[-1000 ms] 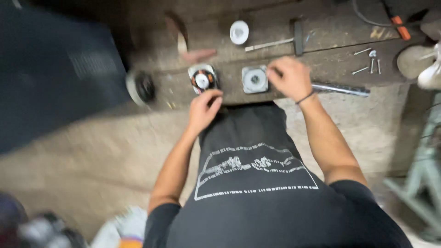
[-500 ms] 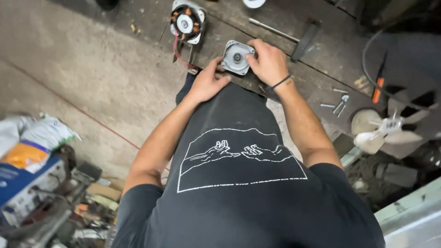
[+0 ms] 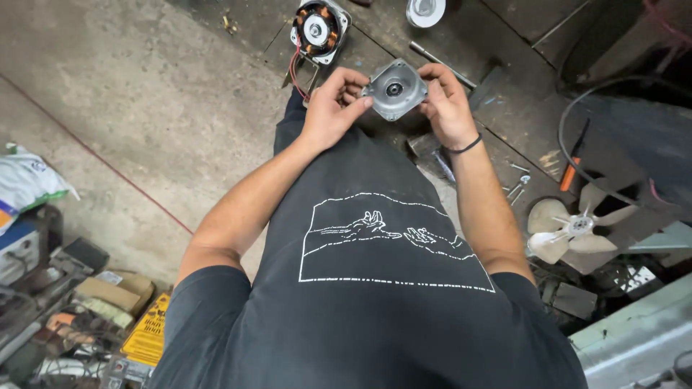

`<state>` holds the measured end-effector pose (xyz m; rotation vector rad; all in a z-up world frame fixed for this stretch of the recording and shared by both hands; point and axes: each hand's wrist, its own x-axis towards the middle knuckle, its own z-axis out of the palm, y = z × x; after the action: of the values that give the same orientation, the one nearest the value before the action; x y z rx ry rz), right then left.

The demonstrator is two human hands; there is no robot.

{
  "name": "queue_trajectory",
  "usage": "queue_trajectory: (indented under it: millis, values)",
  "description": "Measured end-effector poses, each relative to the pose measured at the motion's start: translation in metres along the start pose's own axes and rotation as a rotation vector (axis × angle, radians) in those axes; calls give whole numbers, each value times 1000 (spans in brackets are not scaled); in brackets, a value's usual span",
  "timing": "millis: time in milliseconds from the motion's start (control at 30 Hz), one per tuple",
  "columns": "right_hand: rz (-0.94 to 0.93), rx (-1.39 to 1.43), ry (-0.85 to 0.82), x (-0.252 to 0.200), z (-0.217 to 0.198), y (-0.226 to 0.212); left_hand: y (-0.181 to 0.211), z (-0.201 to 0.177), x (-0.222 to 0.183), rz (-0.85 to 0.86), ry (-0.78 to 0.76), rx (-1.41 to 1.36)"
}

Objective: Disassembling and inspecting a small electric motor at a repair bench

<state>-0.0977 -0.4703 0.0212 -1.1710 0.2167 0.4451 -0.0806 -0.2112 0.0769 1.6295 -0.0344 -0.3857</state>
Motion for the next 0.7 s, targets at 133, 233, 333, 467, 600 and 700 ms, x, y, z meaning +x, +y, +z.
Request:
queue_trajectory:
  millis: [133, 233, 333, 467, 600, 700]
  values:
    - [-16, 263, -28, 1, 12, 31, 13, -19, 10, 223, -90, 173]
    - [3, 423, -101, -4, 38, 42, 32, -38, 16, 371, -251, 255]
    - [80, 659, -213, -13, 63, 41, 47, -53, 15, 439, -339, 298]
    - [-17, 663, -413, -8, 92, 29, 38, -70, 17, 458, -317, 163]
    - [-195, 216, -349, -9, 93, -1, 23, -89, 17, 449, -240, 212]
    - [-535, -861, -133, -5, 102, -36, 5, -100, 15, 258, 28, 300]
